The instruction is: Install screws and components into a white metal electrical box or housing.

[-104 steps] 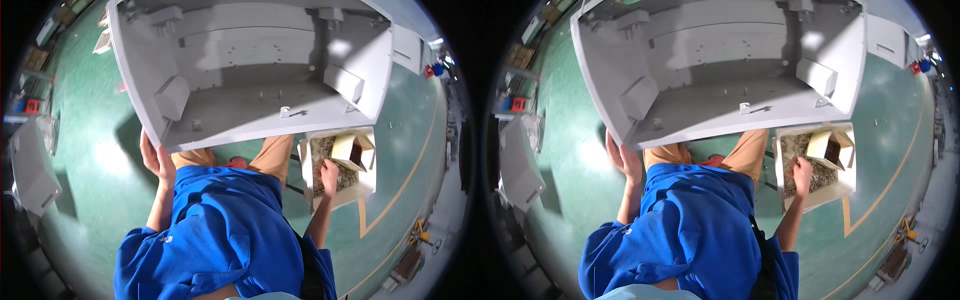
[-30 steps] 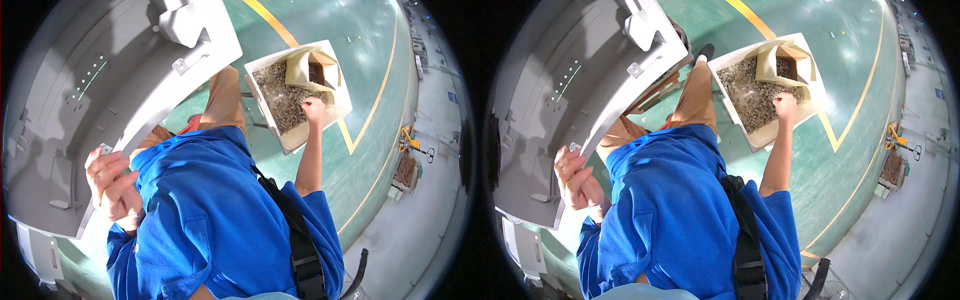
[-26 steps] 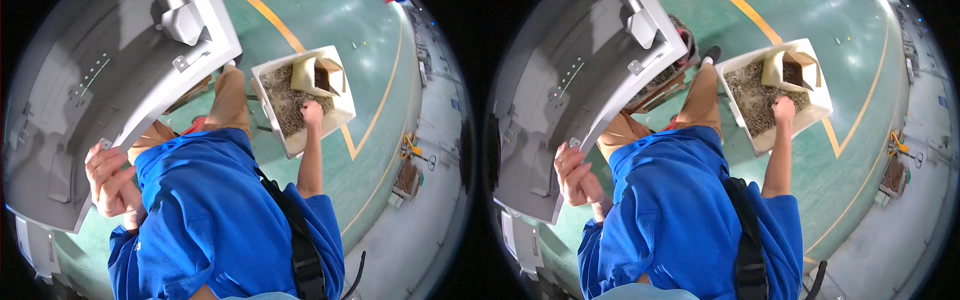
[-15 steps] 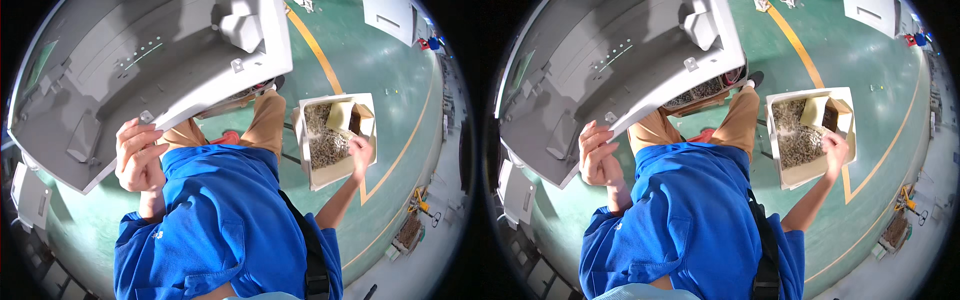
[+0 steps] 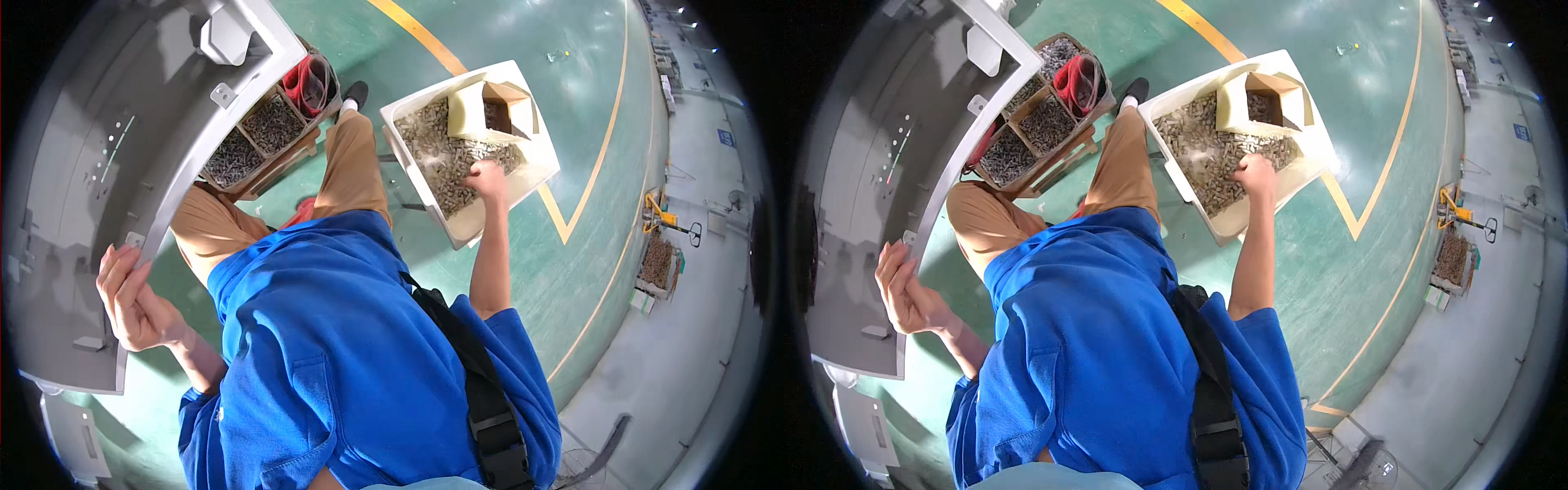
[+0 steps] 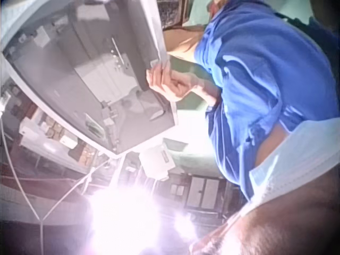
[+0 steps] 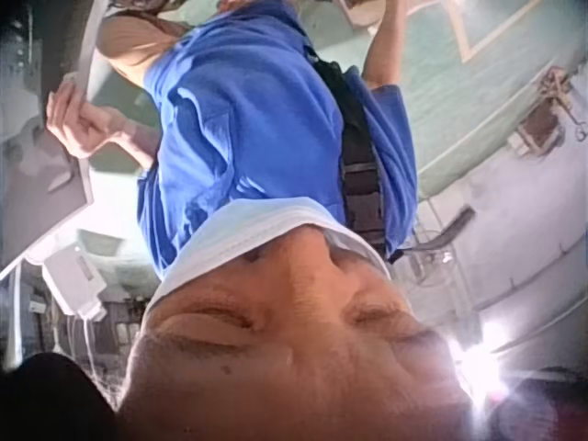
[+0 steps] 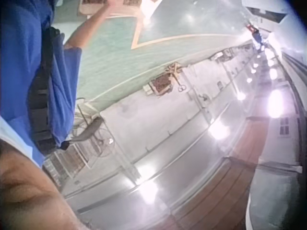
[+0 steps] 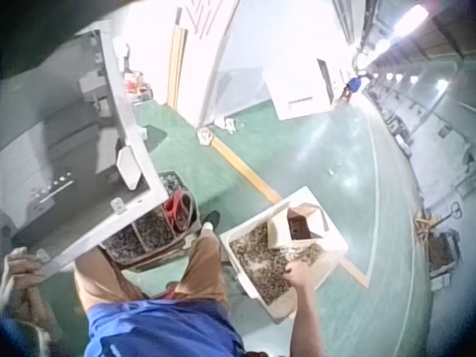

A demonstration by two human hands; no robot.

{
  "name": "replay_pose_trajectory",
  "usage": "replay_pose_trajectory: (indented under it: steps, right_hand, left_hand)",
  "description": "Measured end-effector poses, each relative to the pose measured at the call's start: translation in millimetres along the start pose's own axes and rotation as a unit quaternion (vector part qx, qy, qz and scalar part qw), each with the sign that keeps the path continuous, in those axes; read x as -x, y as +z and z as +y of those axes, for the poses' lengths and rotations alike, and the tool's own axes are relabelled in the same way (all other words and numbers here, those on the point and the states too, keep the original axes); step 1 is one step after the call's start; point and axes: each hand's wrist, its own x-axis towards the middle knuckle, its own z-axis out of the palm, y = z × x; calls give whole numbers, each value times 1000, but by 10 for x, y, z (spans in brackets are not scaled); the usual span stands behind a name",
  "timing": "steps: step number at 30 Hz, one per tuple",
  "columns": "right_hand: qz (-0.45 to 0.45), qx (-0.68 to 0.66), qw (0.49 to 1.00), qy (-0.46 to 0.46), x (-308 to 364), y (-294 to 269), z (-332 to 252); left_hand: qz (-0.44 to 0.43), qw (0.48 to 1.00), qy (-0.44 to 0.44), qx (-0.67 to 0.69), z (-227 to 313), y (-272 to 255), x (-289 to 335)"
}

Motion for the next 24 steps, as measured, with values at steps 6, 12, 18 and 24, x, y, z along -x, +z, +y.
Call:
replay_pose_trajectory:
  steps: [6, 12, 18, 24]
  right_hand:
    - [-108, 30, 994, 8, -99, 85, 71]
    - [25, -347, 934, 81, -125, 67, -184]
    - [49, 40, 998, -6, -293, 347, -330]
    - [-79, -313, 946, 22, -289, -181, -306]
  left_hand:
    - [-4, 1000, 11, -7, 92, 65, -88]
    - [-28, 999, 9, -21, 143, 36, -96]
    - [-51, 998, 22, -7, 174, 210, -208]
    - [-55, 998, 3, -11, 76, 352, -238]
